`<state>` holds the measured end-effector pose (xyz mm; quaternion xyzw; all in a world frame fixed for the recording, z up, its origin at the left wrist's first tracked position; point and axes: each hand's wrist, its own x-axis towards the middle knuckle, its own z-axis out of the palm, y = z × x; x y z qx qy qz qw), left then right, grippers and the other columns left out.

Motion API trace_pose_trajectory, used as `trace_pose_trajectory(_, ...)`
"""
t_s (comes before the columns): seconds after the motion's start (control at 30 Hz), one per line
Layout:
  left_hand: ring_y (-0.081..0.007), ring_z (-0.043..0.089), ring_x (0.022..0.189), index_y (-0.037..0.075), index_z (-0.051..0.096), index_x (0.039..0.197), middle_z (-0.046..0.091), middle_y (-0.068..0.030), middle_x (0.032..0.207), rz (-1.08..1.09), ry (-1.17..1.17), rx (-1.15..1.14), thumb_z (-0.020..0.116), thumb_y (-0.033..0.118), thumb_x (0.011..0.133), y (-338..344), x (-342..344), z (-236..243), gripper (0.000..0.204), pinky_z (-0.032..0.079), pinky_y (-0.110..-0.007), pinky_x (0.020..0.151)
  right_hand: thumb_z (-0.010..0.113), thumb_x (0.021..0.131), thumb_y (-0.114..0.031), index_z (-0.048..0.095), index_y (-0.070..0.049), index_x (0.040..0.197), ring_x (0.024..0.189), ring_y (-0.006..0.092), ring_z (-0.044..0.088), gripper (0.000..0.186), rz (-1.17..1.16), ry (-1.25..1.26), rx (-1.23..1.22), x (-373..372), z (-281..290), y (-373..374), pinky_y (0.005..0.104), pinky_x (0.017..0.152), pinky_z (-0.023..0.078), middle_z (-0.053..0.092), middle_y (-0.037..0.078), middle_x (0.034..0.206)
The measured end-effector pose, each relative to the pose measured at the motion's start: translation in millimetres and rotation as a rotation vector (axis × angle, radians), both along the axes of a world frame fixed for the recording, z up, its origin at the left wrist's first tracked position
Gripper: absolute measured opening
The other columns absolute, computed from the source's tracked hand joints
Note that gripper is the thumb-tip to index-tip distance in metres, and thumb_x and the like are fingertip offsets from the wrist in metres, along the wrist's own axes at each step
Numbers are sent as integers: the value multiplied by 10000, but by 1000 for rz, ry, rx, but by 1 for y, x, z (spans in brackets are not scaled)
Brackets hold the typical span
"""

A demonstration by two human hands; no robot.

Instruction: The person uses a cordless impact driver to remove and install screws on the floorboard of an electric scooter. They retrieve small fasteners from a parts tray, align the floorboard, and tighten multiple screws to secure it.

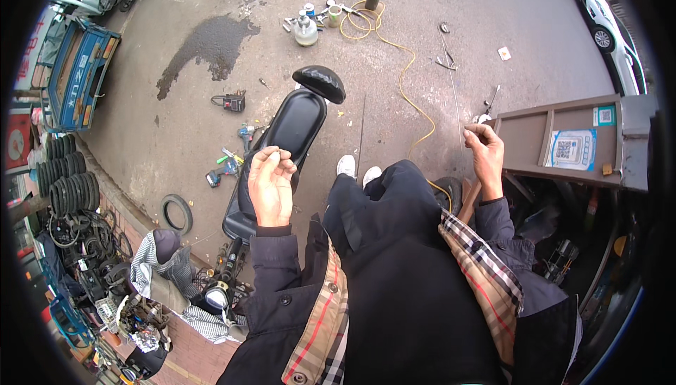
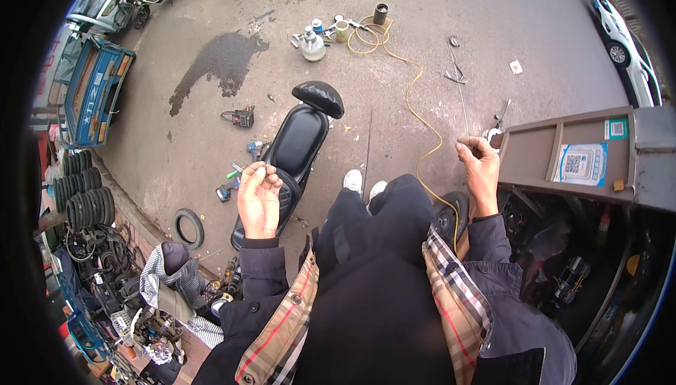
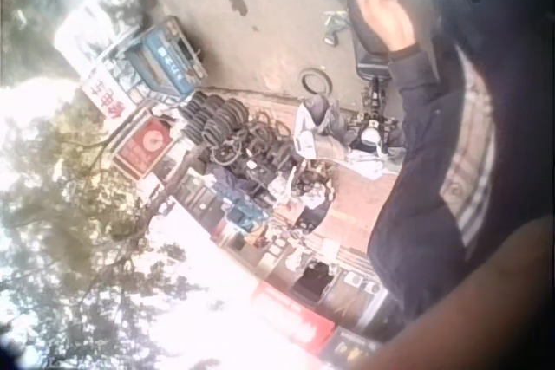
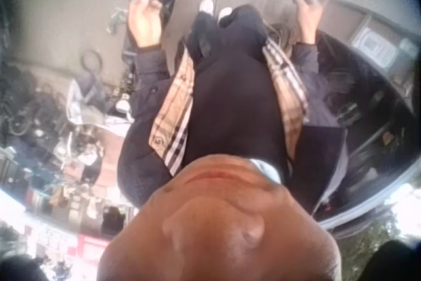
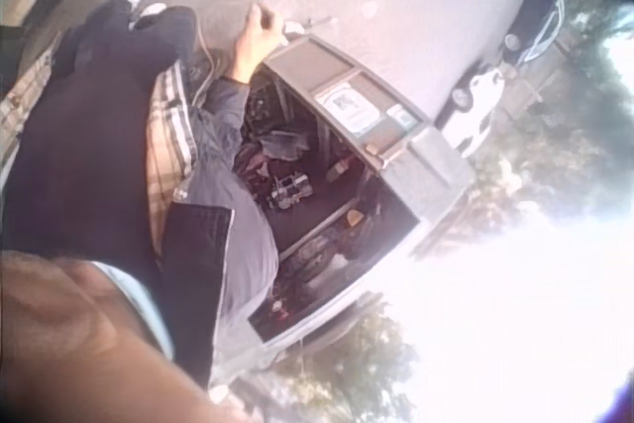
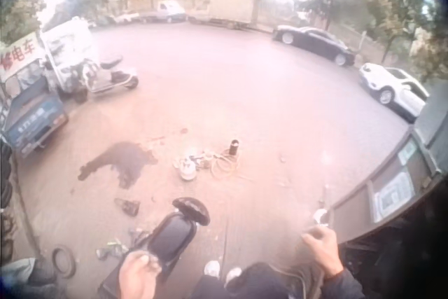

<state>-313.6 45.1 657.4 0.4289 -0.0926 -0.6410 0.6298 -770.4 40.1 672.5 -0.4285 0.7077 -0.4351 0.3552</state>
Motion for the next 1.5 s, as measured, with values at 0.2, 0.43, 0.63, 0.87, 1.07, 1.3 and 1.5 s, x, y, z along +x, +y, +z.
trace_pose_trajectory(0.2, -184, 704, 842, 46, 668, 1121, 747, -113, 1008, 187, 7, 63, 652, 85, 1040, -88, -19, -18, 91, 583, -327, 792, 775, 955, -82, 749, -4, 1059, 777, 77, 609, 133, 159, 18, 104, -27, -13, -156, 244, 719, 509, 691, -6, 873)
trace_pose_trajectory(0.43, -188, 719, 883, 74, 663, 1117, 751, -96, 1029, 542, -122, 297, 662, 143, 1054, -151, -54, -49, 94, 581, -342, 812, 762, 964, -97, 737, 5, 1041, 787, 78, 622, 130, 525, 43, 144, -21, -63, -384, 257, 731, 518, 696, 1, 875)
trace_pose_trajectory(0.63, -174, 682, 926, 94, 655, 1093, 728, -69, 1030, 722, -83, 446, 674, 174, 1046, -204, -103, -39, 95, 556, -339, 837, 765, 953, -107, 739, 16, 1027, 810, 79, 603, 146, 728, 84, 108, 18, -63, -568, 264, 745, 505, 684, 7, 865)
trace_pose_trajectory(0.87, -186, 693, 927, 87, 662, 1079, 733, -86, 1042, 1014, 23, 497, 685, 145, 1030, -248, -117, -41, 80, 553, -345, 844, 757, 952, -103, 736, 17, 1022, 768, 85, 584, 140, 1080, 176, 134, 153, -69, -687, 276, 713, 493, 674, 5, 839)
trace_pose_trajectory(1.07, -166, 685, 978, 64, 667, 1130, 728, -78, 1096, 1174, -9, 331, 690, 149, 1018, -287, -66, -27, 142, 557, -329, 873, 734, 969, -85, 738, 40, 1025, 787, 85, 614, 137, 1323, 94, 183, 279, -52, -715, 274, 719, 508, 717, 25, 878)
trace_pose_trajectory(1.3, -175, 703, 963, 56, 684, 1122, 746, -95, 1081, 1653, 16, 311, 704, 112, 1008, -289, -26, -5, 129, 553, -337, 862, 735, 964, -76, 746, 34, 1035, 769, 81, 612, 131, 1717, 283, 151, 453, -40, -740, 265, 707, 505, 713, 25, 846)
trace_pose_trajectory(1.5, -154, 702, 894, 81, 669, 1063, 748, -77, 1038, 2049, 132, 419, 689, 126, 1024, -299, -32, -27, 63, 566, -315, 830, 734, 964, -108, 756, 24, 1031, 766, 102, 645, 150, 2096, 364, 100, 635, -65, -730, 281, 724, 528, 733, 49, 853)
